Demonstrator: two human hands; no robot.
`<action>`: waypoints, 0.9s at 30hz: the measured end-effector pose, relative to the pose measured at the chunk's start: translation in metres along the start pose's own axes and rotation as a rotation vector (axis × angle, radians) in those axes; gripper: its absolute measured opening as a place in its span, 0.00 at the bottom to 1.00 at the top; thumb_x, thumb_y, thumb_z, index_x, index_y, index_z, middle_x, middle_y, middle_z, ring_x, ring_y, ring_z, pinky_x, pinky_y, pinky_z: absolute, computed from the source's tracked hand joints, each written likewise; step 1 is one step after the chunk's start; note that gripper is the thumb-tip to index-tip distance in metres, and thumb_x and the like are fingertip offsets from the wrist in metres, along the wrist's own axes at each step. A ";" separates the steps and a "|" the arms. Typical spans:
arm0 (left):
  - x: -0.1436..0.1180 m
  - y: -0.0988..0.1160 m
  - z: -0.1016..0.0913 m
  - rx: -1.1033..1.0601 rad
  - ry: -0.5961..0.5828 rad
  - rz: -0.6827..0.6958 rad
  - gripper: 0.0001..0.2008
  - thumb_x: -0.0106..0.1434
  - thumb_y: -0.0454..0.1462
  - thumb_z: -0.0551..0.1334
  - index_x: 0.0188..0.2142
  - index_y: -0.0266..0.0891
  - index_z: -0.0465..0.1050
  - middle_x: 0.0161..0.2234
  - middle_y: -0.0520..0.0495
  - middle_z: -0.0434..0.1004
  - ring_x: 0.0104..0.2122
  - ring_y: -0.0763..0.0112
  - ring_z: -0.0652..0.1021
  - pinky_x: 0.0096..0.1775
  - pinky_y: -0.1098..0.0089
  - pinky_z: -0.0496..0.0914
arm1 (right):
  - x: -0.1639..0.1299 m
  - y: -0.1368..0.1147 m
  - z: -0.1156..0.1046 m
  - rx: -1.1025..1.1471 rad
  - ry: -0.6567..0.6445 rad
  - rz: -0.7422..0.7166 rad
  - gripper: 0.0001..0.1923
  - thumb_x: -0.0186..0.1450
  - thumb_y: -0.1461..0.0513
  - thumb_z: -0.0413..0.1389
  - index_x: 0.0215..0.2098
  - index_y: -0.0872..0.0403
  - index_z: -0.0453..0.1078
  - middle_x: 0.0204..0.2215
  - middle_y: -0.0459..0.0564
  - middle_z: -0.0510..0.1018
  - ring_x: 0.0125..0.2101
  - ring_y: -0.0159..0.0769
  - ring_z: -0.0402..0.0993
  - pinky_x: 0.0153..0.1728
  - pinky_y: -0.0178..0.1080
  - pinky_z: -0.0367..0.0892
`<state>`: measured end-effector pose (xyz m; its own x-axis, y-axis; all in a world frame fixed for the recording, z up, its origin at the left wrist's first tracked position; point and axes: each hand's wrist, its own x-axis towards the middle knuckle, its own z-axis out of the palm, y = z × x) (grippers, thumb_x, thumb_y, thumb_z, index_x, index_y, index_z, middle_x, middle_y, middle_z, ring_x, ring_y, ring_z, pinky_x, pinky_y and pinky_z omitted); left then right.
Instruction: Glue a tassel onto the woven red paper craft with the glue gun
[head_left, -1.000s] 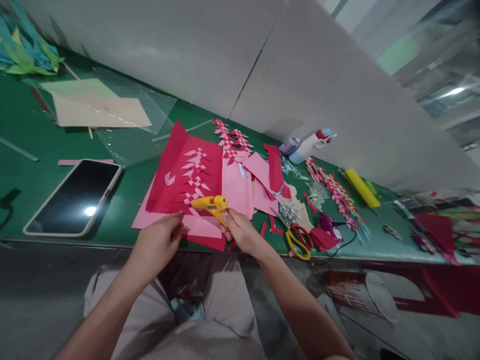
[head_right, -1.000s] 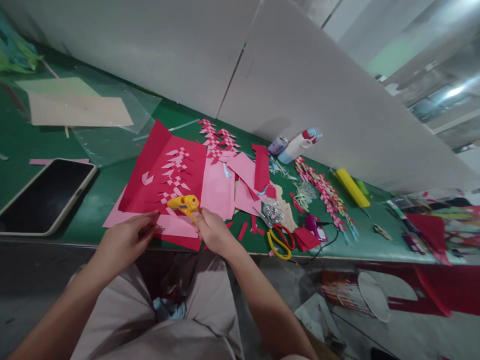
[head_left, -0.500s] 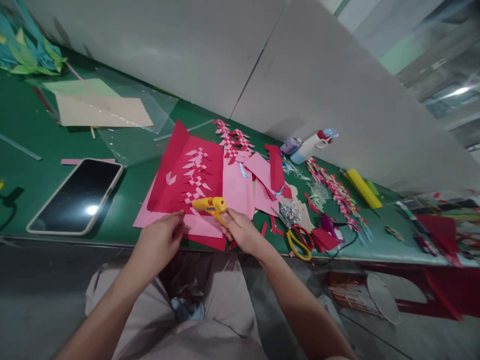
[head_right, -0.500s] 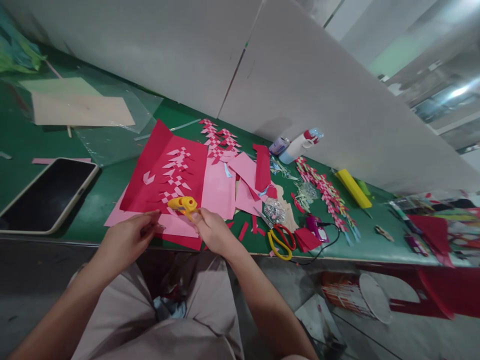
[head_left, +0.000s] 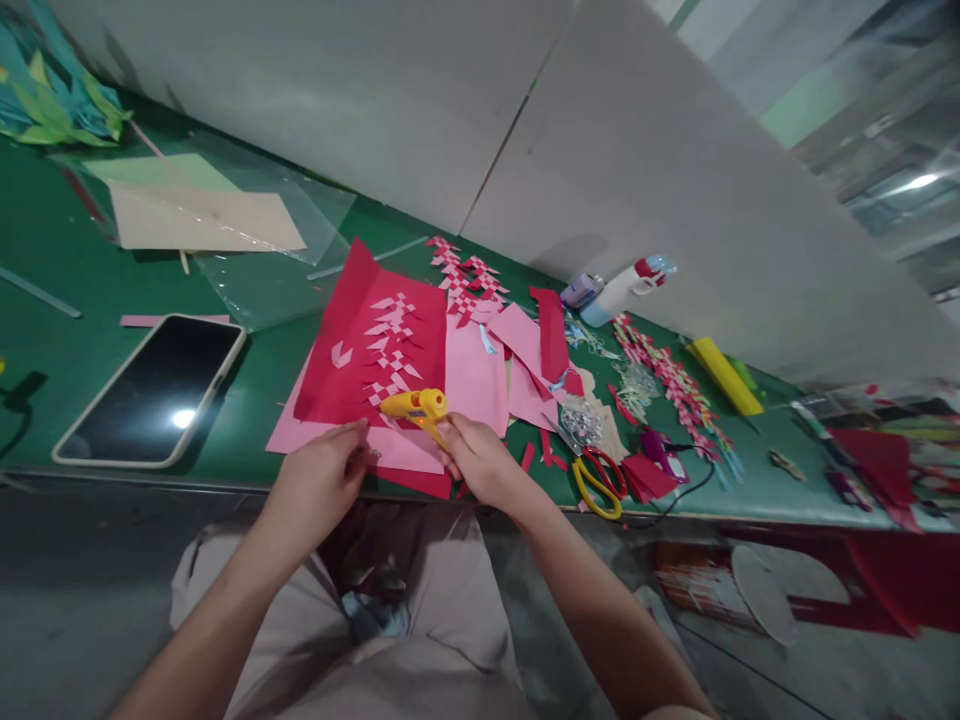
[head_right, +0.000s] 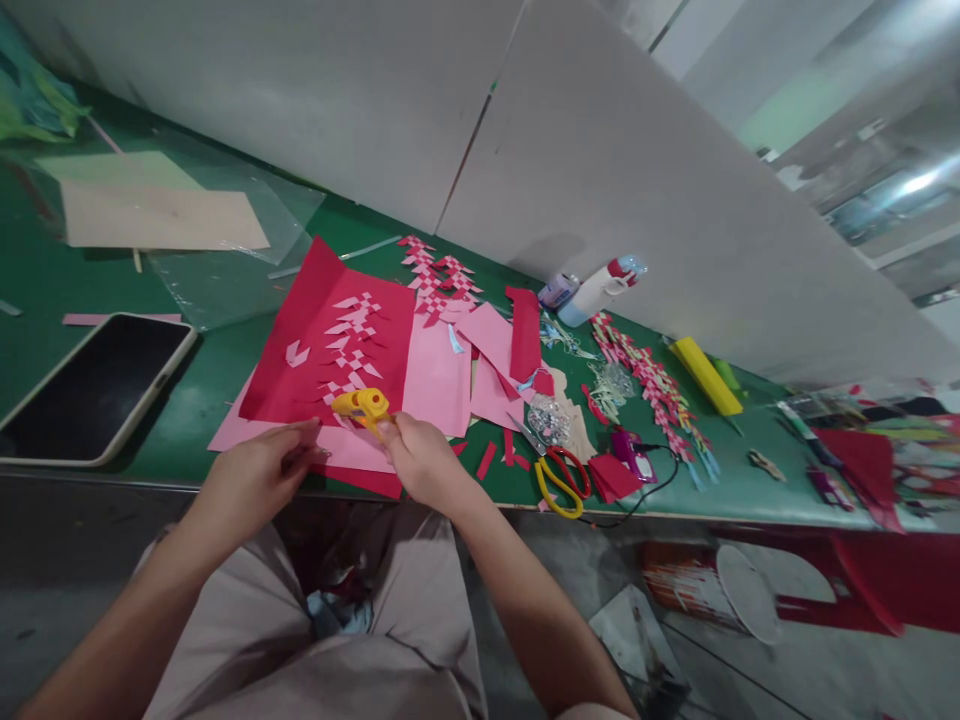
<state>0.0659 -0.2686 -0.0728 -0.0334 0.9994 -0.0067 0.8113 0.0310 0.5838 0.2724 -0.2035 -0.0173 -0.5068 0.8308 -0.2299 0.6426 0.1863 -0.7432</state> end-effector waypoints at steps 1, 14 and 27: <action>0.000 0.000 0.000 0.003 0.003 0.000 0.18 0.64 0.42 0.52 0.45 0.38 0.76 0.50 0.40 0.78 0.46 0.61 0.79 0.46 0.67 0.72 | 0.000 0.000 0.000 0.003 0.011 0.004 0.21 0.73 0.50 0.38 0.29 0.52 0.58 0.21 0.46 0.68 0.24 0.34 0.65 0.29 0.37 0.57; 0.000 0.002 -0.001 0.005 0.002 -0.007 0.19 0.64 0.42 0.52 0.47 0.39 0.74 0.49 0.40 0.78 0.47 0.60 0.79 0.46 0.66 0.71 | 0.001 -0.002 -0.001 -0.013 0.000 0.005 0.21 0.73 0.50 0.38 0.28 0.51 0.58 0.21 0.46 0.68 0.24 0.34 0.64 0.28 0.36 0.56; 0.001 0.003 0.000 0.017 0.020 -0.050 0.17 0.63 0.42 0.53 0.45 0.40 0.75 0.45 0.42 0.81 0.43 0.61 0.80 0.43 0.67 0.71 | 0.000 0.003 -0.001 0.022 0.018 0.014 0.21 0.73 0.49 0.38 0.29 0.52 0.59 0.21 0.46 0.68 0.23 0.34 0.65 0.28 0.36 0.58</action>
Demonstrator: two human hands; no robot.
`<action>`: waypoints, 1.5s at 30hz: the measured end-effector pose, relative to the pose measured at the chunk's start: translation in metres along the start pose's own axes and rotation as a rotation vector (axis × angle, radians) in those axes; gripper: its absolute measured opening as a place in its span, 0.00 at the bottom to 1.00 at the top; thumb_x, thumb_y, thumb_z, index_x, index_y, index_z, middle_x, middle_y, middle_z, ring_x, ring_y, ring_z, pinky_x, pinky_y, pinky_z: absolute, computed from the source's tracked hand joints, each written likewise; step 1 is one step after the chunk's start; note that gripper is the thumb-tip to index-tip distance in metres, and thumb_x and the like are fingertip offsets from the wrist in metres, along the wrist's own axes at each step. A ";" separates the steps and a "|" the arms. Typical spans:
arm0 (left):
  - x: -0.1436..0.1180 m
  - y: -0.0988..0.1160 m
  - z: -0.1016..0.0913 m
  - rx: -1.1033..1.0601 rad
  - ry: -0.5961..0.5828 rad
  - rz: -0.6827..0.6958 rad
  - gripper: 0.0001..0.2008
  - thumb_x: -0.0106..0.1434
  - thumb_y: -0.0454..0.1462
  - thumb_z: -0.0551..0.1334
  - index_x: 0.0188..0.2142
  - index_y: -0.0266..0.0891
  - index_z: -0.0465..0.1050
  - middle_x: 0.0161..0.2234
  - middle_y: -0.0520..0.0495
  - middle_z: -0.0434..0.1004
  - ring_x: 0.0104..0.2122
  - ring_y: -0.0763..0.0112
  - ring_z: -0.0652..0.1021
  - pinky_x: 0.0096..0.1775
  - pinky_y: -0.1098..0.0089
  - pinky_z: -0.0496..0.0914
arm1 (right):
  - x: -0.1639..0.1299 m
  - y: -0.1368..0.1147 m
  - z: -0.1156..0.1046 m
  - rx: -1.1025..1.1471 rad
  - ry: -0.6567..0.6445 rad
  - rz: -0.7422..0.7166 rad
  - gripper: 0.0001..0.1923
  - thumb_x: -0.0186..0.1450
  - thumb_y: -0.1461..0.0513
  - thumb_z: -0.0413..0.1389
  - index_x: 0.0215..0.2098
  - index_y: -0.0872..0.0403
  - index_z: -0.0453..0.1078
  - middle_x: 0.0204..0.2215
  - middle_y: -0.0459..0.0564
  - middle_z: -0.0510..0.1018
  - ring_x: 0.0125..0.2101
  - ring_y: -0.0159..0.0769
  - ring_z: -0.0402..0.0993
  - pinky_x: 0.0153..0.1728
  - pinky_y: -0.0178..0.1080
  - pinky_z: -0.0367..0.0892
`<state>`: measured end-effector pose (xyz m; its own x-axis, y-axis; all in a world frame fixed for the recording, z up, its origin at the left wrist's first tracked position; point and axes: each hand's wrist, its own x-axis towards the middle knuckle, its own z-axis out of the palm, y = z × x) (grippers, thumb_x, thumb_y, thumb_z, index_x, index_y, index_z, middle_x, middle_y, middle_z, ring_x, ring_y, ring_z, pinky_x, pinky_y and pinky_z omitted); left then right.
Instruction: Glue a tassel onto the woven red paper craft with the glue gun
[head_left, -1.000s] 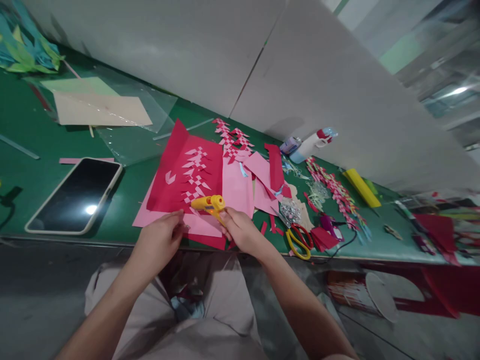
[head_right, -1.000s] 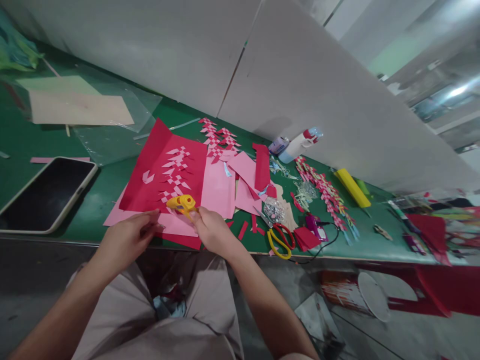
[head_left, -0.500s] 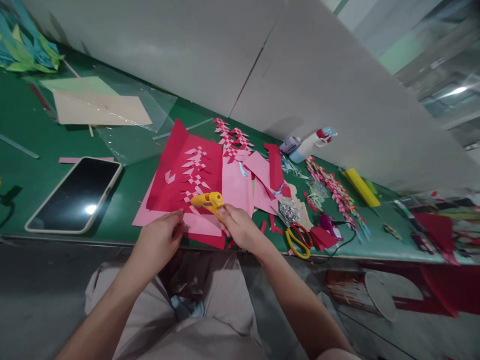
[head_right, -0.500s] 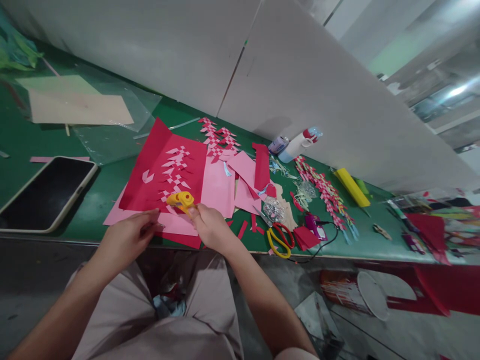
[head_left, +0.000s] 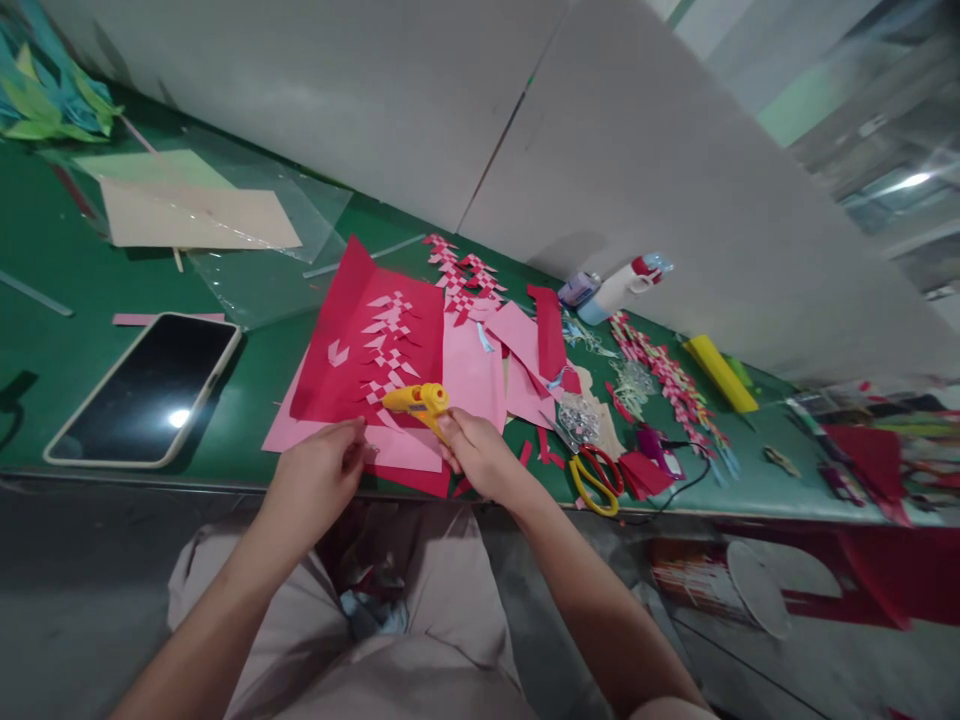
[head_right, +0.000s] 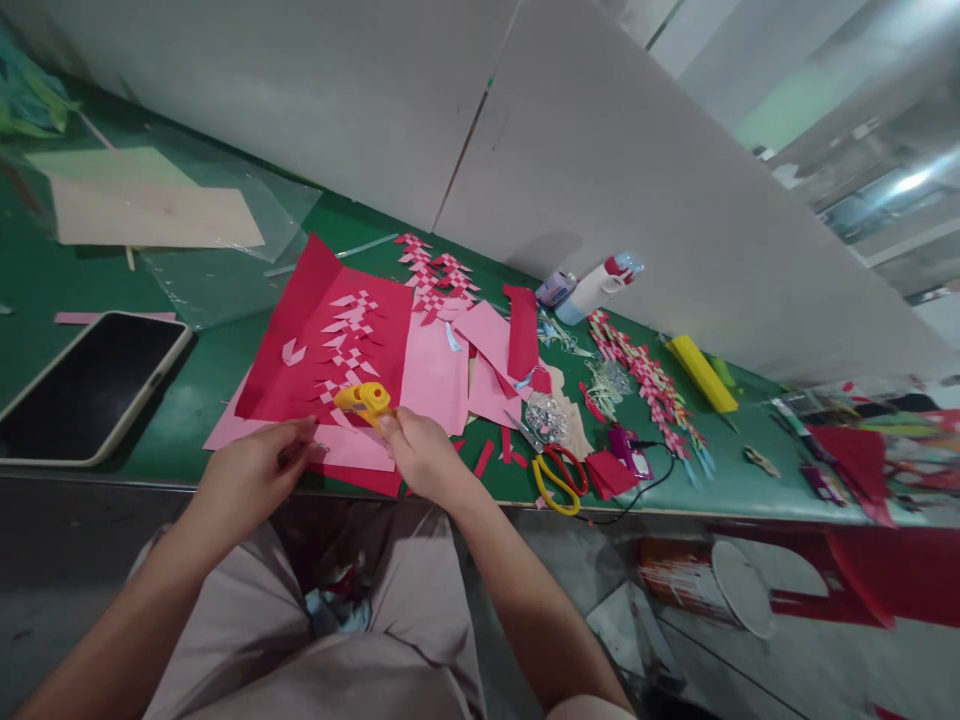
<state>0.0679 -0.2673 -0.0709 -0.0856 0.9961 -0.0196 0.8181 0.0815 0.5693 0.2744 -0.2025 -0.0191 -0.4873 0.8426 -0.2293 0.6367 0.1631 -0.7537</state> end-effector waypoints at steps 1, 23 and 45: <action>0.000 0.000 0.000 0.000 0.003 -0.007 0.17 0.63 0.42 0.53 0.45 0.40 0.75 0.44 0.42 0.81 0.42 0.61 0.80 0.42 0.68 0.71 | 0.000 0.000 0.000 0.002 -0.004 -0.002 0.21 0.72 0.49 0.38 0.29 0.52 0.59 0.21 0.46 0.69 0.23 0.34 0.65 0.28 0.36 0.58; 0.006 0.007 0.003 0.085 0.109 -0.083 0.18 0.65 0.44 0.50 0.42 0.40 0.76 0.40 0.45 0.82 0.36 0.63 0.80 0.35 0.69 0.68 | -0.003 0.000 -0.002 -0.016 -0.019 -0.021 0.20 0.73 0.51 0.38 0.29 0.52 0.58 0.20 0.46 0.68 0.23 0.34 0.65 0.28 0.36 0.57; 0.007 0.008 0.004 0.051 0.105 -0.102 0.16 0.64 0.42 0.53 0.42 0.39 0.76 0.37 0.43 0.82 0.36 0.62 0.80 0.35 0.68 0.67 | 0.000 0.007 0.002 0.014 -0.008 -0.059 0.21 0.73 0.49 0.38 0.29 0.52 0.59 0.21 0.45 0.68 0.23 0.32 0.64 0.28 0.35 0.56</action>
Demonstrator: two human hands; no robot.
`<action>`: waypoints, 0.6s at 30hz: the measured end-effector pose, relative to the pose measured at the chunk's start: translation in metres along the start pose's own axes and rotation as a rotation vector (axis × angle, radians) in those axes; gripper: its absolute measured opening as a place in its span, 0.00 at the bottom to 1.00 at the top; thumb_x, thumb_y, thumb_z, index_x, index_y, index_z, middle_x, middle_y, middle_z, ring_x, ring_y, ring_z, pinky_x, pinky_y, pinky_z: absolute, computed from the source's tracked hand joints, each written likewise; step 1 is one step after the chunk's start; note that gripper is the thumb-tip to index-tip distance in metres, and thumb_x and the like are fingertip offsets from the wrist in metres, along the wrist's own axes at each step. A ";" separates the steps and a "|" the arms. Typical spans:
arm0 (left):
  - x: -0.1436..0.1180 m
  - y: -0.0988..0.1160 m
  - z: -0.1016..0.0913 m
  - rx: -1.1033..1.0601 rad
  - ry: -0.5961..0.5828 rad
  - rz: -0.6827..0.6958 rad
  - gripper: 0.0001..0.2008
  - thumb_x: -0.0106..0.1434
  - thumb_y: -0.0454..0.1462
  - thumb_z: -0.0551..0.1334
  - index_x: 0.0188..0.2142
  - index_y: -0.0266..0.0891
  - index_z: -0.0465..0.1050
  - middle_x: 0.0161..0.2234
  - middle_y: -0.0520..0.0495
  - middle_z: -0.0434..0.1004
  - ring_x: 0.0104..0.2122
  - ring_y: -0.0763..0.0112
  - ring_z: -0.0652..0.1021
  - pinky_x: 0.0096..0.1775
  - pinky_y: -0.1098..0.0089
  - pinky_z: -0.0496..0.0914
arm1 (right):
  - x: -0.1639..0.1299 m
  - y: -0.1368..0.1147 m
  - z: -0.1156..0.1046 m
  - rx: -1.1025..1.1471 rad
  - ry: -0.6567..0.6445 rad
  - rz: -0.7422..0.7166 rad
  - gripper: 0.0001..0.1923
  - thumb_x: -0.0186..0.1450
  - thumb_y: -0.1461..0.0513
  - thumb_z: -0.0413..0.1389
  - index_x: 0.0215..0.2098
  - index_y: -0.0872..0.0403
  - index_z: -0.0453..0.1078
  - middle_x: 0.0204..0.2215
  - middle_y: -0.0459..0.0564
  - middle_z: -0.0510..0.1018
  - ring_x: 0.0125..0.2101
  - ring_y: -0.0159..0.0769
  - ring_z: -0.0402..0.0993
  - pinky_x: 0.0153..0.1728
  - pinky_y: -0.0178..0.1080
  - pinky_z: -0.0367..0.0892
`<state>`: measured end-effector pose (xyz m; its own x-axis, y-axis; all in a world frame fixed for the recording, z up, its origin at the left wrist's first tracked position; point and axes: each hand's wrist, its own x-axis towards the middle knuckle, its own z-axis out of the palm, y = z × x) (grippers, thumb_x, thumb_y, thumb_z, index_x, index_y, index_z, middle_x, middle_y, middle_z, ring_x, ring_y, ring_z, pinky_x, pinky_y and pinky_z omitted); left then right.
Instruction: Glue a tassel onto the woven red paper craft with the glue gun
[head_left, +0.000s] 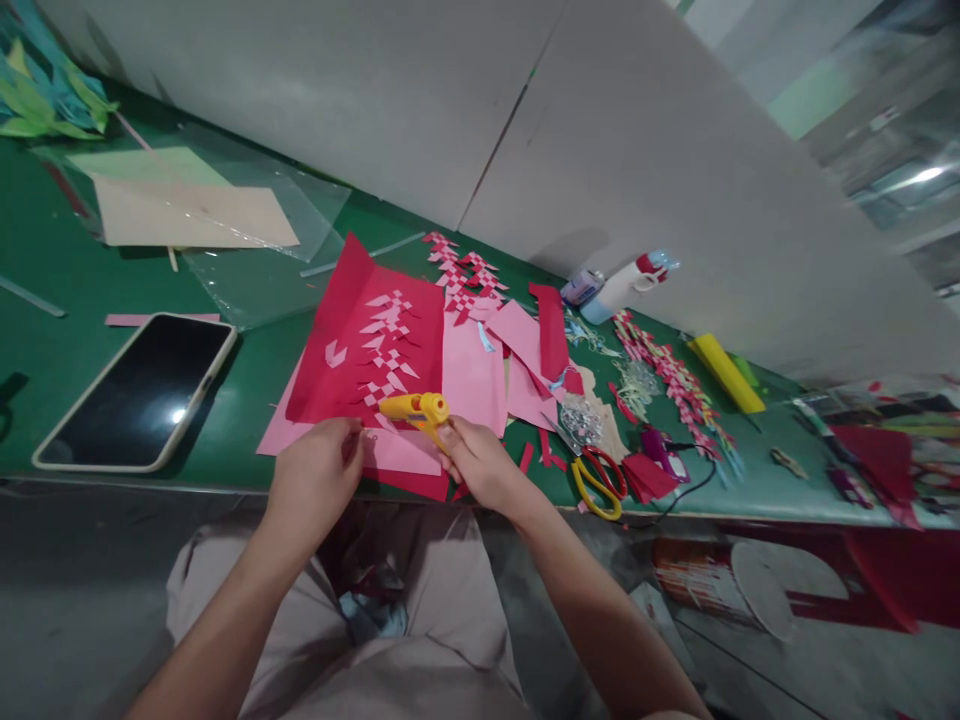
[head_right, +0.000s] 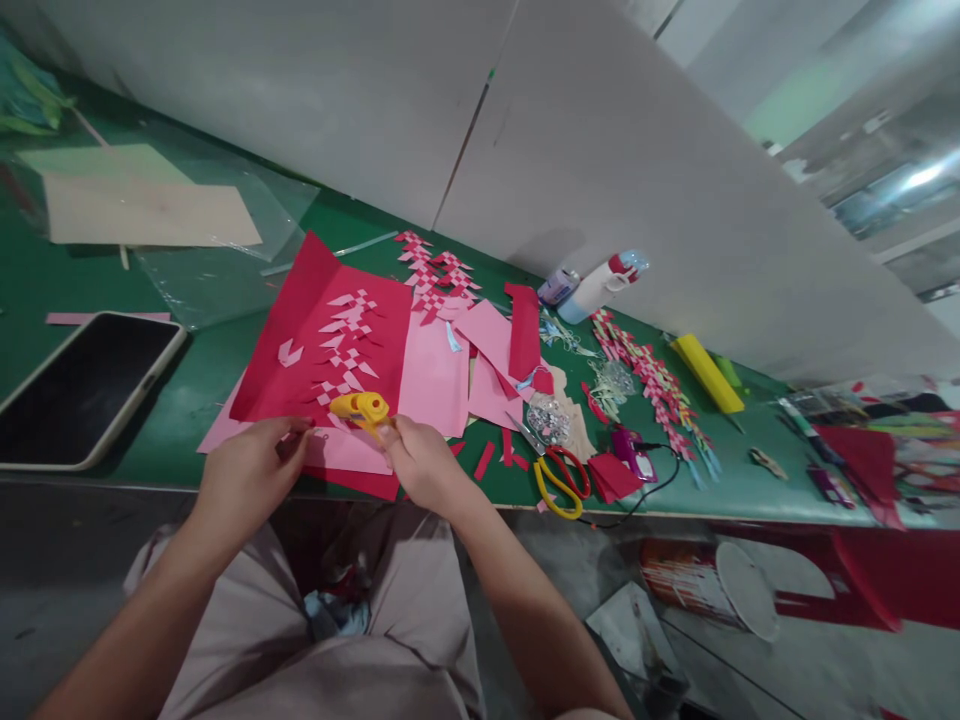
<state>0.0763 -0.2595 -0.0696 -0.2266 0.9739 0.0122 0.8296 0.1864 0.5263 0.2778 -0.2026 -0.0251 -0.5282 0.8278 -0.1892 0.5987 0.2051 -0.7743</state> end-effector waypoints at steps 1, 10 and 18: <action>0.000 0.000 0.000 0.002 0.002 0.008 0.16 0.64 0.42 0.53 0.41 0.39 0.76 0.37 0.43 0.82 0.36 0.62 0.80 0.35 0.68 0.67 | 0.000 -0.002 0.000 0.001 -0.002 -0.001 0.21 0.73 0.49 0.38 0.29 0.52 0.59 0.20 0.45 0.67 0.23 0.32 0.64 0.28 0.35 0.56; 0.003 0.001 0.000 0.010 0.032 -0.006 0.14 0.63 0.42 0.54 0.38 0.40 0.76 0.34 0.45 0.80 0.33 0.63 0.79 0.32 0.69 0.65 | 0.001 0.005 0.000 0.125 -0.018 0.050 0.21 0.72 0.49 0.40 0.29 0.53 0.59 0.21 0.44 0.67 0.21 0.30 0.63 0.26 0.34 0.58; 0.015 0.009 0.013 -0.060 0.254 -0.060 0.16 0.64 0.45 0.55 0.36 0.39 0.78 0.37 0.45 0.76 0.35 0.66 0.76 0.34 0.69 0.65 | -0.001 0.018 0.005 0.445 0.026 0.059 0.23 0.70 0.45 0.42 0.34 0.55 0.63 0.22 0.41 0.65 0.18 0.25 0.59 0.22 0.32 0.57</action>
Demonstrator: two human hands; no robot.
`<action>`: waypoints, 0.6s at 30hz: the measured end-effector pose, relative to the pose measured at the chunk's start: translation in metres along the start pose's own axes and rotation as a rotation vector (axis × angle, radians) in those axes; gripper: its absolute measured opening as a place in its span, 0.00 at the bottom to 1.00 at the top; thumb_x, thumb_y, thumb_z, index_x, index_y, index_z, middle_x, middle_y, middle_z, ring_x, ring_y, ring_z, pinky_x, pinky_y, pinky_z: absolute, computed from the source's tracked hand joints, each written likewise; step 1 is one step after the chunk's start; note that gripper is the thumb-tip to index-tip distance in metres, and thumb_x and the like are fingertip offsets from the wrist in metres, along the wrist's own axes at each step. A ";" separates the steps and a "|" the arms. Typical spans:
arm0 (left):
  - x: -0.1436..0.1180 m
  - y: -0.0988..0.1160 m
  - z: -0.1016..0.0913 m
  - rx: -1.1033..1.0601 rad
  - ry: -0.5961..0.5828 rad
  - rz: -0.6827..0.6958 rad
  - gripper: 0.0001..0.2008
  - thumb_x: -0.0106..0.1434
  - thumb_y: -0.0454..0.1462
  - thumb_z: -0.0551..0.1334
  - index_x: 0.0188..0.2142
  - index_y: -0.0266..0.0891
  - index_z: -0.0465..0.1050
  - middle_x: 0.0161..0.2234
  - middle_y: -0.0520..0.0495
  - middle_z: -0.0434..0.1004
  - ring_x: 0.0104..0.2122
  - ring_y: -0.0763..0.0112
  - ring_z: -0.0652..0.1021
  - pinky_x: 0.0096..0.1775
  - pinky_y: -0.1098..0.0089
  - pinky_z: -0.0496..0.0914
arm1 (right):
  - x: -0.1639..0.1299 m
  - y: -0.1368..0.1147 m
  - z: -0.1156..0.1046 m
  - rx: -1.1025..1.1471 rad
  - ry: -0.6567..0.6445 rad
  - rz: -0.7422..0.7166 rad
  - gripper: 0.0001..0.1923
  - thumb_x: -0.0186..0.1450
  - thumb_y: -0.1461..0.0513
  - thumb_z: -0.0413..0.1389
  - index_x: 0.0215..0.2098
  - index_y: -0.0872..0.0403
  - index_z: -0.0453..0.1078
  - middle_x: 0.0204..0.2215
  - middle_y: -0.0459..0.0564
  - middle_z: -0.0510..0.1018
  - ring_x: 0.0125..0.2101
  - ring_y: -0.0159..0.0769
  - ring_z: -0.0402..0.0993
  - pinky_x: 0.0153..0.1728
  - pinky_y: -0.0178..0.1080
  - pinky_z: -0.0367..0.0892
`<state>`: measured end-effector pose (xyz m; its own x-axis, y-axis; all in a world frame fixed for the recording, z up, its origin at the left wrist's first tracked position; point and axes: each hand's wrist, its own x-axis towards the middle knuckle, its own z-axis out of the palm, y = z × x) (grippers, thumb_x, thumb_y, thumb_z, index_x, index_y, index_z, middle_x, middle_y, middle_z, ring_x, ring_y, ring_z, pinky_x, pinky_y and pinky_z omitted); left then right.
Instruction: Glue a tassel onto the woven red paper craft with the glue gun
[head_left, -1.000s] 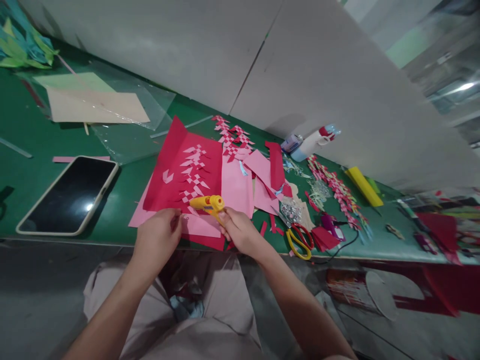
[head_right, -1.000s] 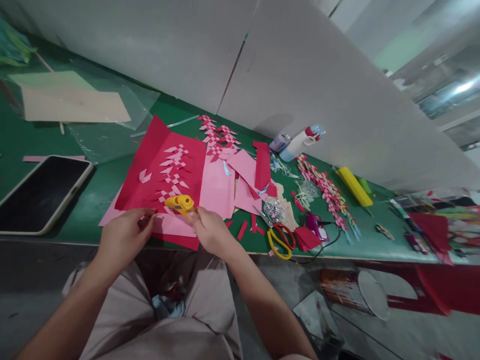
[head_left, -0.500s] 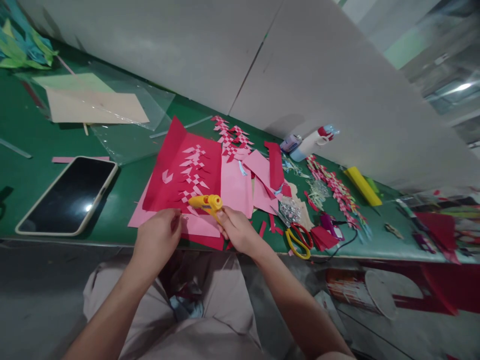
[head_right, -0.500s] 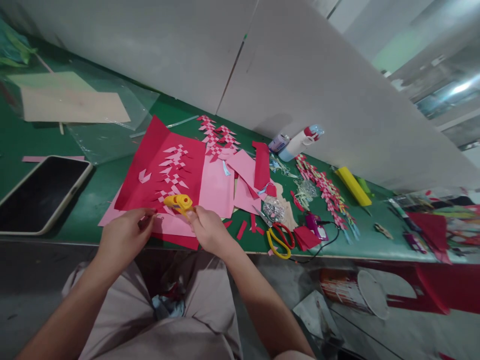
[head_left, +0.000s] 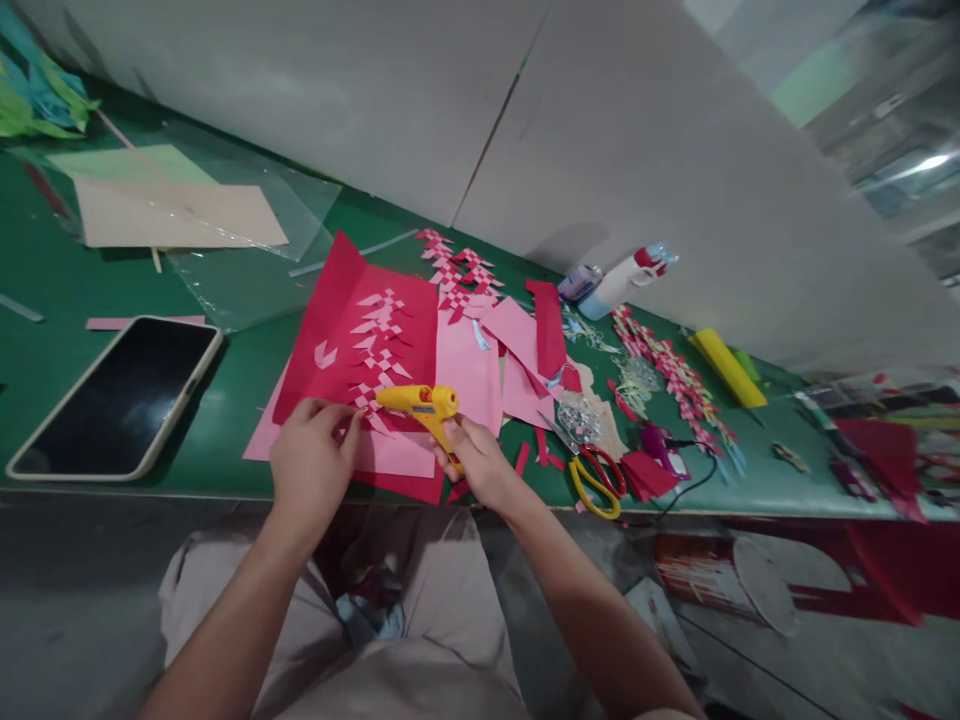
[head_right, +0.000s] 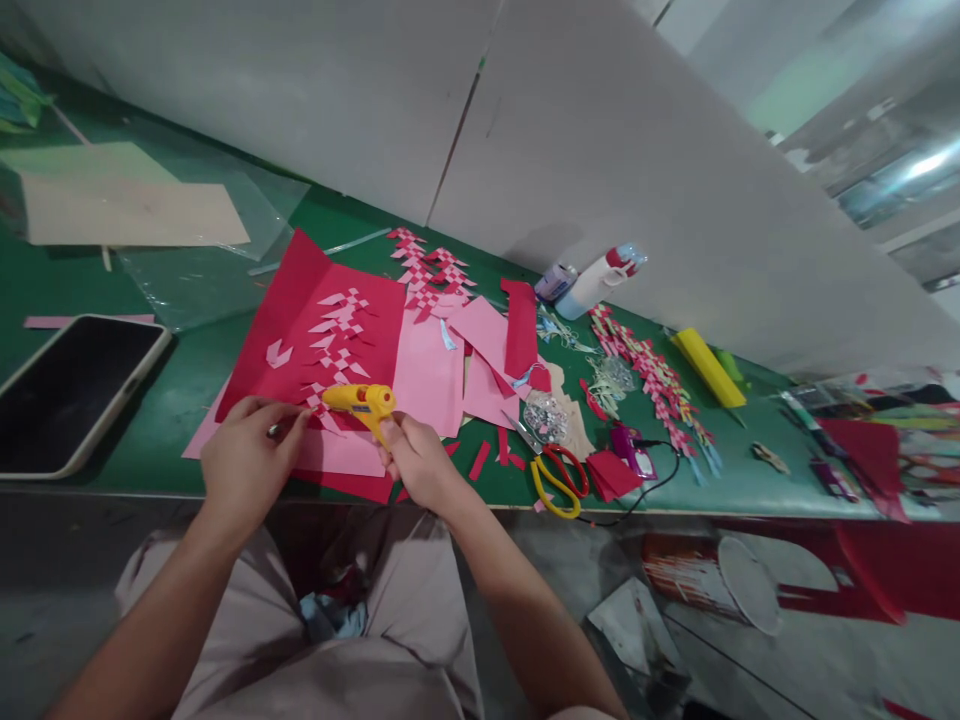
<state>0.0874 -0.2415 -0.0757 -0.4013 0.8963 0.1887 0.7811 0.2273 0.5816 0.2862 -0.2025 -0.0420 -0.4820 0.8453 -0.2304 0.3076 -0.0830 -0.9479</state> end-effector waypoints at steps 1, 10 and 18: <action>0.000 0.001 0.002 0.014 0.009 -0.001 0.16 0.64 0.45 0.55 0.36 0.39 0.78 0.36 0.45 0.75 0.34 0.66 0.75 0.33 0.69 0.65 | 0.000 0.000 -0.001 0.007 0.001 -0.002 0.24 0.70 0.44 0.42 0.34 0.55 0.63 0.23 0.42 0.66 0.18 0.25 0.59 0.23 0.32 0.57; -0.003 0.012 0.011 0.158 0.008 0.031 0.16 0.64 0.44 0.54 0.35 0.39 0.79 0.32 0.46 0.71 0.30 0.69 0.73 0.30 0.69 0.63 | 0.001 0.005 -0.012 -0.010 -0.056 0.009 0.23 0.70 0.45 0.43 0.35 0.55 0.63 0.24 0.43 0.66 0.19 0.26 0.59 0.23 0.32 0.57; -0.005 0.017 0.014 0.226 -0.008 0.013 0.17 0.64 0.43 0.53 0.35 0.39 0.79 0.33 0.44 0.72 0.30 0.68 0.73 0.29 0.69 0.62 | 0.003 0.012 -0.015 -0.027 -0.109 0.007 0.24 0.71 0.45 0.41 0.34 0.55 0.63 0.24 0.44 0.66 0.20 0.27 0.60 0.23 0.33 0.58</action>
<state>0.1093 -0.2367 -0.0774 -0.3874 0.9026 0.1878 0.8739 0.2946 0.3868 0.3004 -0.1931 -0.0512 -0.5658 0.7821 -0.2612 0.3328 -0.0732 -0.9402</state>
